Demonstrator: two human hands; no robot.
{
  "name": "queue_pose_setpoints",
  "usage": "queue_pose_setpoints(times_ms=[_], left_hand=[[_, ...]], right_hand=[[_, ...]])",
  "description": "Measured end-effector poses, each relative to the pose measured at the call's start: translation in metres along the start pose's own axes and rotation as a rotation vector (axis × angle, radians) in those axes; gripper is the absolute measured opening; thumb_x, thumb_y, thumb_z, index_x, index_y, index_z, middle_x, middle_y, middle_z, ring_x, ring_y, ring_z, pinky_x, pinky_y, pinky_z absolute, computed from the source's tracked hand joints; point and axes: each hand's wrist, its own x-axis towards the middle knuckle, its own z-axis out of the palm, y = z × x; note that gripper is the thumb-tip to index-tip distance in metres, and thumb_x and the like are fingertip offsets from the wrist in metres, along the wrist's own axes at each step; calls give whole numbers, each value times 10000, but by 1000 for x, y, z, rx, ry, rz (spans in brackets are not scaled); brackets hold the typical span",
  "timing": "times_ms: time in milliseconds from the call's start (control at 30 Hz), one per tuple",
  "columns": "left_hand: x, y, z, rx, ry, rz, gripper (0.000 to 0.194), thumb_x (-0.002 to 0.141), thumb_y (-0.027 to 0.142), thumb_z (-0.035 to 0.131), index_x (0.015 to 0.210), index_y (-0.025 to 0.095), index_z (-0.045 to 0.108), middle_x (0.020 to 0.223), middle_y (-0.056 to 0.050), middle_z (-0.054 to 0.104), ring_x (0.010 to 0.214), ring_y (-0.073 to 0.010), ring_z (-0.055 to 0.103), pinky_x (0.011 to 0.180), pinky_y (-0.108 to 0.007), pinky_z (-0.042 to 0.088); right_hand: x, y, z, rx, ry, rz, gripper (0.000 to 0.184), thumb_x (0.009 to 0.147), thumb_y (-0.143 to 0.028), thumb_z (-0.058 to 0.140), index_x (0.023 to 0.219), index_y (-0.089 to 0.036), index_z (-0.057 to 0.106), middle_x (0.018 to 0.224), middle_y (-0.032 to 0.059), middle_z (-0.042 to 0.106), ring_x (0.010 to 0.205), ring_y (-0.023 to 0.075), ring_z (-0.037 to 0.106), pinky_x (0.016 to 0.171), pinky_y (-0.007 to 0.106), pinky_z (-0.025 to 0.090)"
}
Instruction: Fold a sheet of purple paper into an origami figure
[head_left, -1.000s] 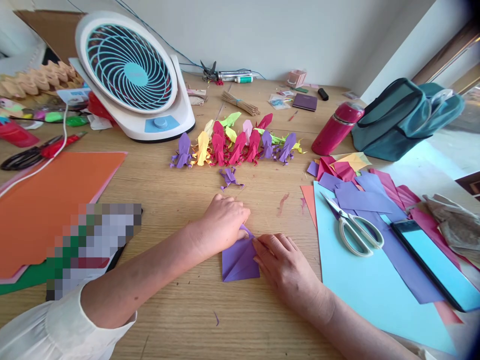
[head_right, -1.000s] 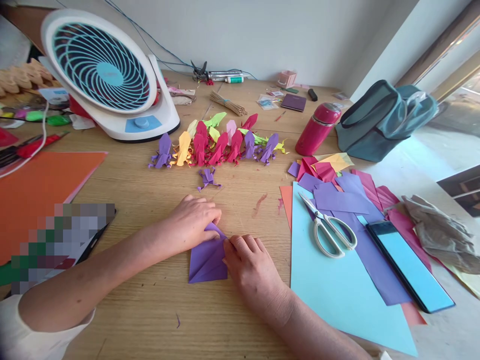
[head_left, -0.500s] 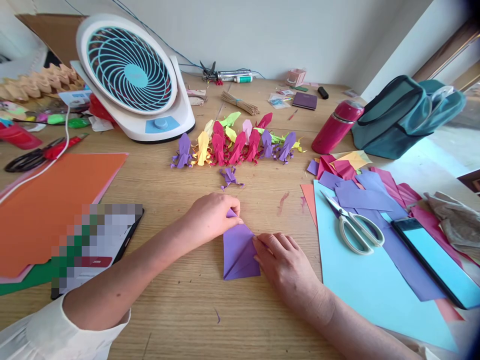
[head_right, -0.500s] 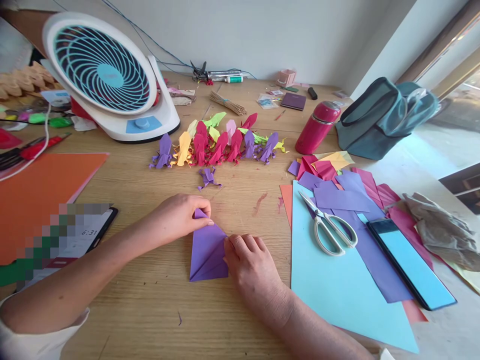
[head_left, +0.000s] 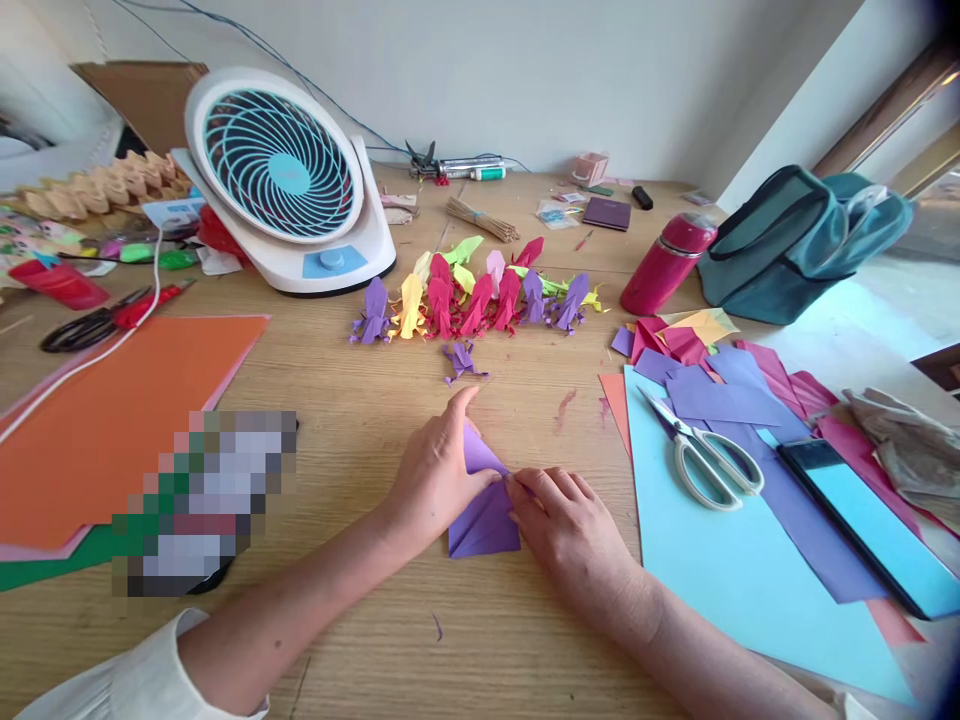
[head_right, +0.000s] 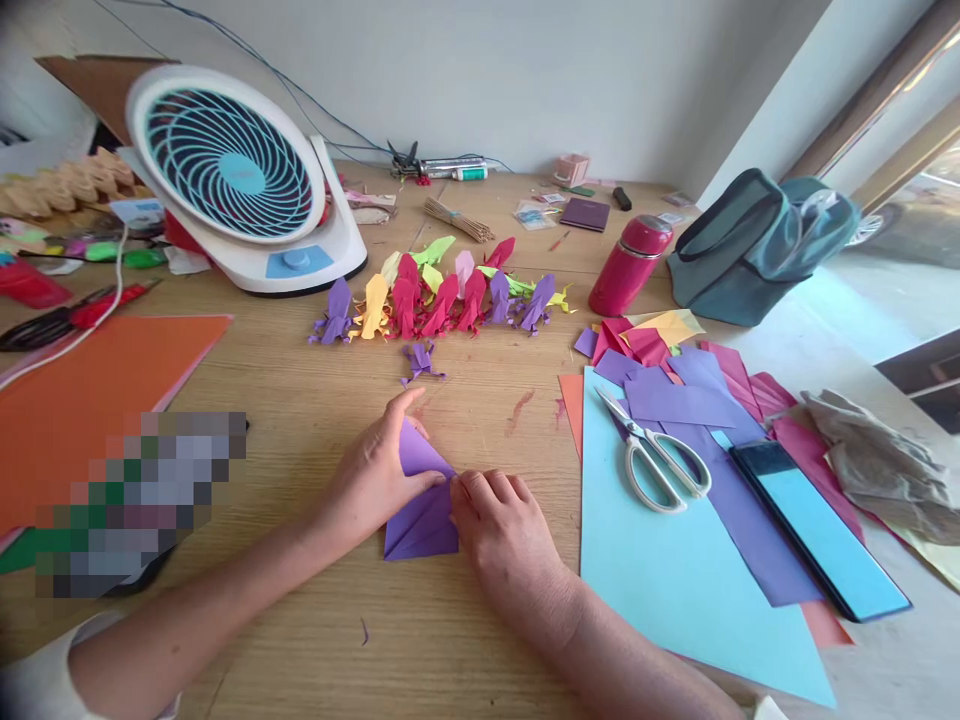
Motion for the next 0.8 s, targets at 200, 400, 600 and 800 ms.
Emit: queue_pose_setpoints(times_ms=[200,400,600,800], left_hand=[[5,-1,3,52,22,-11,1027,653,195,838,1498,259,257,997,-44,711,915,-267,686,833,-379,501],[8,4,-9,-182,5,-71,801,699,129,787,1409,258,440,768,61,703,725,-161,672,761,-282,505],[6,-2,-11,-204,-129,60,154,739,116,736,847,226,734,896,10,739,894,-182,680,827,-285,490],[2,-4,-2,-83,-160,144,150,726,126,750,825,211,676,826,19,708,872,-201,639,778,-304,456]], right_hand=[[1,1,2,-9,9,-1,240,932,-132,567,1164,-135,629,1013,86,646,835,207,548,739,358,468],[1,0,0,-11,7,10,226,900,-116,606,1122,-131,641,993,75,649,811,201,543,708,350,461],[-1,-1,1,-13,12,14,225,904,-108,591,1119,-146,643,1017,76,649,815,207,538,711,354,452],[0,-1,0,5,-5,15,227,899,-91,583,1111,-142,646,1027,71,653,822,205,542,717,352,453]])
